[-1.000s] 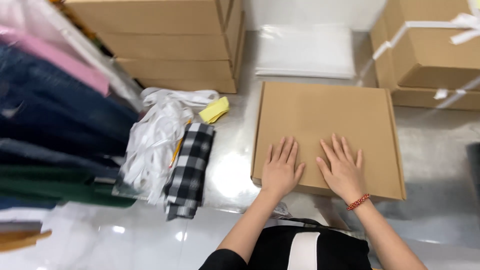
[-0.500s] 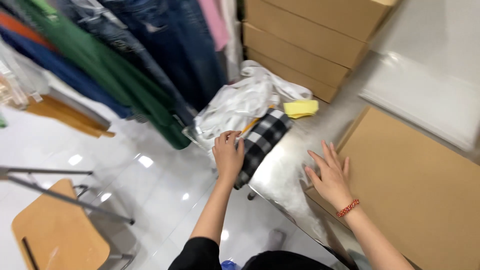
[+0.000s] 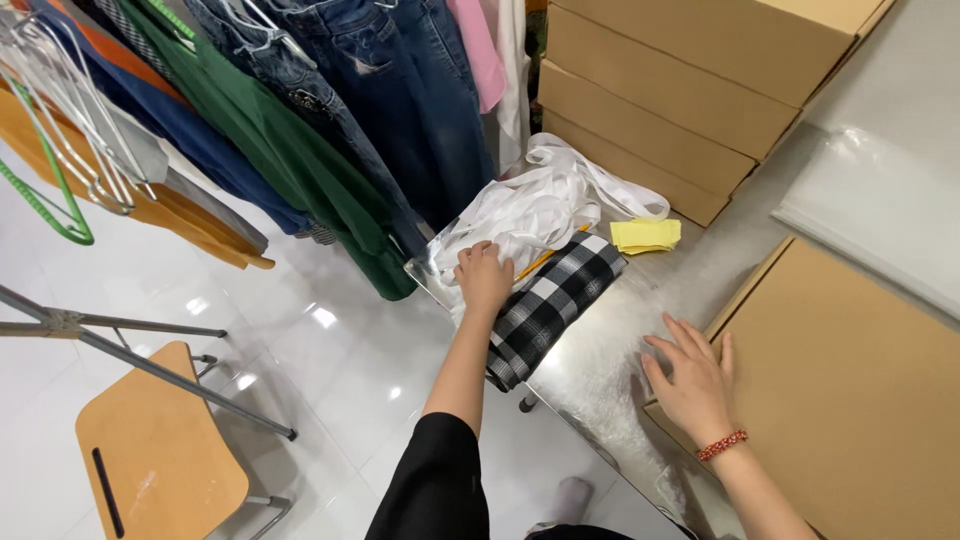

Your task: The person writes on a yellow sticky note attached to a cardboard box using a pencil, then places the box aside. They wrap a rolled brown garment in a clear plastic bag and place it into a new cardboard box. Finally, they tie a white ribbon around the box.

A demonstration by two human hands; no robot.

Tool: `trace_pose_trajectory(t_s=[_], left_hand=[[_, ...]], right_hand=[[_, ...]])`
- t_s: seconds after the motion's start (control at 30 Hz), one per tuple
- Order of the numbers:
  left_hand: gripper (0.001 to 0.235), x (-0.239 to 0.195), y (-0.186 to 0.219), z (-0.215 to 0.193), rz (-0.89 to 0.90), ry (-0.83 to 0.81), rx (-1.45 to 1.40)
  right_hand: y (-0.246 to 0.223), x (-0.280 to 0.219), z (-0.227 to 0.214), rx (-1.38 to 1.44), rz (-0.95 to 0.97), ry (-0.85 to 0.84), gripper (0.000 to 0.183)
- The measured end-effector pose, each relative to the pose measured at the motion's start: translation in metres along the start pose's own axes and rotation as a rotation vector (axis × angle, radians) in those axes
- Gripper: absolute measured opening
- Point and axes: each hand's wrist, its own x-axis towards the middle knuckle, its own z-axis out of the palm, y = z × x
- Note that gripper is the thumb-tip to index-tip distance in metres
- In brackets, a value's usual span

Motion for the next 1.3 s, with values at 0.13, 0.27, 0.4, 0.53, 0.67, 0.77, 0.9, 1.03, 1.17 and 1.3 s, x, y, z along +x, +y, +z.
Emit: trace_pose_trajectory(t_s=[0.13, 0.27, 0.4, 0.53, 0.67, 0.77, 0.9, 1.03, 1.17, 1.3], left_hand=[[0.039, -0.011, 0.002, -0.026, 0.018, 0.024, -0.031], [0.041, -0.009, -0.006, -0.030, 0.009, -0.015, -0.162], [0.046, -0.010, -0.020, -0.023, -0.058, -0.175, -0.099], [0.045, -0.008, -0.010, -0.051, -0.046, -0.185, -0.107], [0.039, -0.013, 0.028, -0.122, 0.181, -0.012, -0.220], [0.028, -0.009, 0.062, -0.166, 0.409, 0.072, -0.485], [0.019, -0.014, 0.116, -0.217, 0.722, -0.008, -0.748], [0.023, -0.049, 0.186, -0.265, 0.856, -0.104, -0.808], [0.028, -0.077, 0.236, -0.297, 1.021, -0.293, -0.955], [0.038, -0.090, 0.262, -0.309, 1.144, -0.265, -0.960]], right_hand=[[0.000, -0.001, 0.001, -0.002, 0.029, -0.008, 0.036], [-0.004, -0.002, -0.005, 0.024, 0.036, -0.025, 0.036], [-0.007, -0.003, -0.008, 0.051, 0.028, -0.023, 0.034], [-0.002, -0.002, -0.003, 0.044, 0.024, -0.012, 0.033], [-0.002, -0.002, -0.003, 0.083, 0.021, -0.009, 0.034], [-0.004, 0.001, -0.013, 0.238, 0.056, -0.013, 0.035], [-0.034, 0.016, -0.066, 0.753, 0.094, 0.076, 0.035], [-0.064, 0.035, -0.122, 0.896, 0.056, 0.116, 0.043], [-0.112, 0.043, -0.173, 0.886, -0.052, 0.022, 0.050], [-0.073, 0.069, -0.108, 0.995, 0.017, 0.076, 0.056]])
